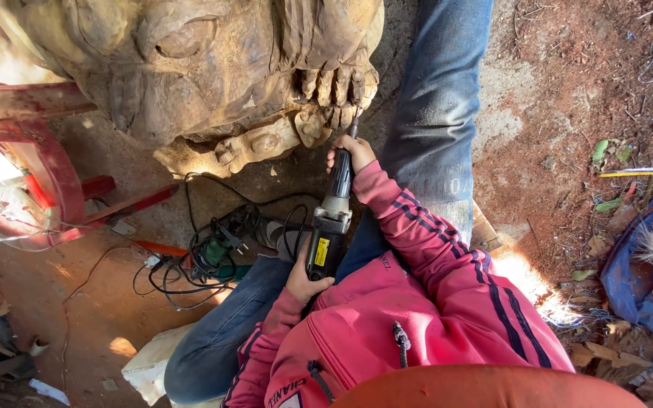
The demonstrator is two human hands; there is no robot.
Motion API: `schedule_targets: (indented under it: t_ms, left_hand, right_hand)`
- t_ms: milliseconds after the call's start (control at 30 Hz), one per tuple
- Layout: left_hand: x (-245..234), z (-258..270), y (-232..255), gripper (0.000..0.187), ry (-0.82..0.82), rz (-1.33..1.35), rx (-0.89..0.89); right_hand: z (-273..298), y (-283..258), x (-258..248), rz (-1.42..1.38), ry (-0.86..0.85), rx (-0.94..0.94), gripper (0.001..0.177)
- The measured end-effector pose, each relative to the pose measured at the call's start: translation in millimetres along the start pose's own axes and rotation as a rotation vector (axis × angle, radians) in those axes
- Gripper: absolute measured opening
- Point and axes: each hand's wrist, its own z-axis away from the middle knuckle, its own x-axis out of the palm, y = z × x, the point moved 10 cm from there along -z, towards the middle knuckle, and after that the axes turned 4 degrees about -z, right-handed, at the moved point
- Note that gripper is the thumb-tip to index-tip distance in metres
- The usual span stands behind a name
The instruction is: Plugging in a power tool and using it to sand and refine details on a large wooden sculpture
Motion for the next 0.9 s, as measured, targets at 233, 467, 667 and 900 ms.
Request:
schedule_targets:
  t_ms: [233, 467, 667, 900]
  left_hand:
    - [1, 11, 38, 0.126, 0.04, -0.129, -0.039]
    - [7, 1, 109, 0.128, 0.072, -0.426, -0.343]
    - [14, 3, 120, 0.126, 0.078, -0.476, -0.48]
    - [14, 5, 119, 0.125, 0.08, -0.5, -0.539]
  right_hand:
    - [15, -1, 23, -0.031, -0.075, 0.003, 0.02]
    - [34, -46, 41, -0.177, -0.186, -0.038, 0.075]
    - [20, -45, 32, -0.217, -0.228, -0.05, 0.064]
    - [9, -38, 25, -0.244, -0.225, -0.019, 0.058]
